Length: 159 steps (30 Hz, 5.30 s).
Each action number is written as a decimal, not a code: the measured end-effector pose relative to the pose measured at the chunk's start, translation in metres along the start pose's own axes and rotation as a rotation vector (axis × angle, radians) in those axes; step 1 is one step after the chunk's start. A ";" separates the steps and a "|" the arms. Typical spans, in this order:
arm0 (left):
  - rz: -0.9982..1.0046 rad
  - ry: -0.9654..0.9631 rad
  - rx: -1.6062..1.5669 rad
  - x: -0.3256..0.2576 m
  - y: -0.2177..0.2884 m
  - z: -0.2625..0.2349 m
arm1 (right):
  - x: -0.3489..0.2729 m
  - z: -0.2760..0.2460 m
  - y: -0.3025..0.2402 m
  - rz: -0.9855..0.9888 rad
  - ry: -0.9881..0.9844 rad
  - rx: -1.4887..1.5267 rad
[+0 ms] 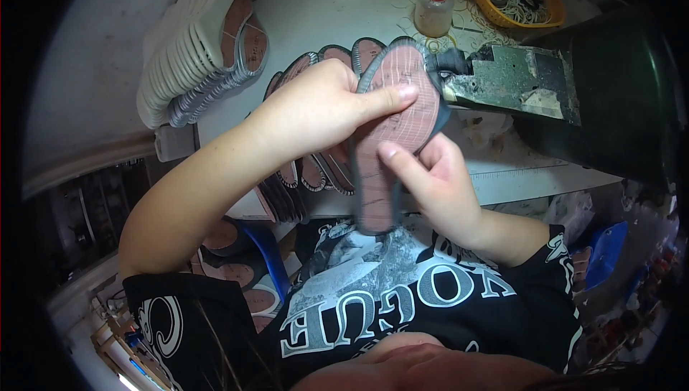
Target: Sorting and organizing shoe insoles at a manufacturing workstation.
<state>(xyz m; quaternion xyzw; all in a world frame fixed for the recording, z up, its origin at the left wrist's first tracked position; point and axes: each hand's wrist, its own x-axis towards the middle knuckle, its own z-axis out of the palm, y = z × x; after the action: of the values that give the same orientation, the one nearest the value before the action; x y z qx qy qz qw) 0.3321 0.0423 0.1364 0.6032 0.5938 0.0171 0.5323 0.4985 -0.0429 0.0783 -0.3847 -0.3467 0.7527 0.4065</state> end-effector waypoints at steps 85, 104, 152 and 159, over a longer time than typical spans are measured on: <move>0.464 0.439 -1.238 0.030 -0.024 0.052 | -0.034 -0.035 -0.020 0.297 -0.319 -0.073; 0.643 1.190 0.452 0.086 -0.014 -0.014 | -0.008 -0.003 -0.007 0.005 0.014 0.232; -0.034 -0.050 0.030 0.018 0.022 -0.012 | 0.039 -0.027 -0.008 -0.092 0.030 0.223; -0.053 -0.132 -0.186 0.020 0.008 -0.007 | 0.027 -0.031 -0.015 -0.034 -0.001 0.258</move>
<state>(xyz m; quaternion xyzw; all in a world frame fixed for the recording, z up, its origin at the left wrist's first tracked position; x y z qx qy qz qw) 0.3385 0.0631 0.1325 0.5350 0.5691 0.0185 0.6241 0.5207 -0.0062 0.0687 -0.3229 -0.2537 0.7842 0.4652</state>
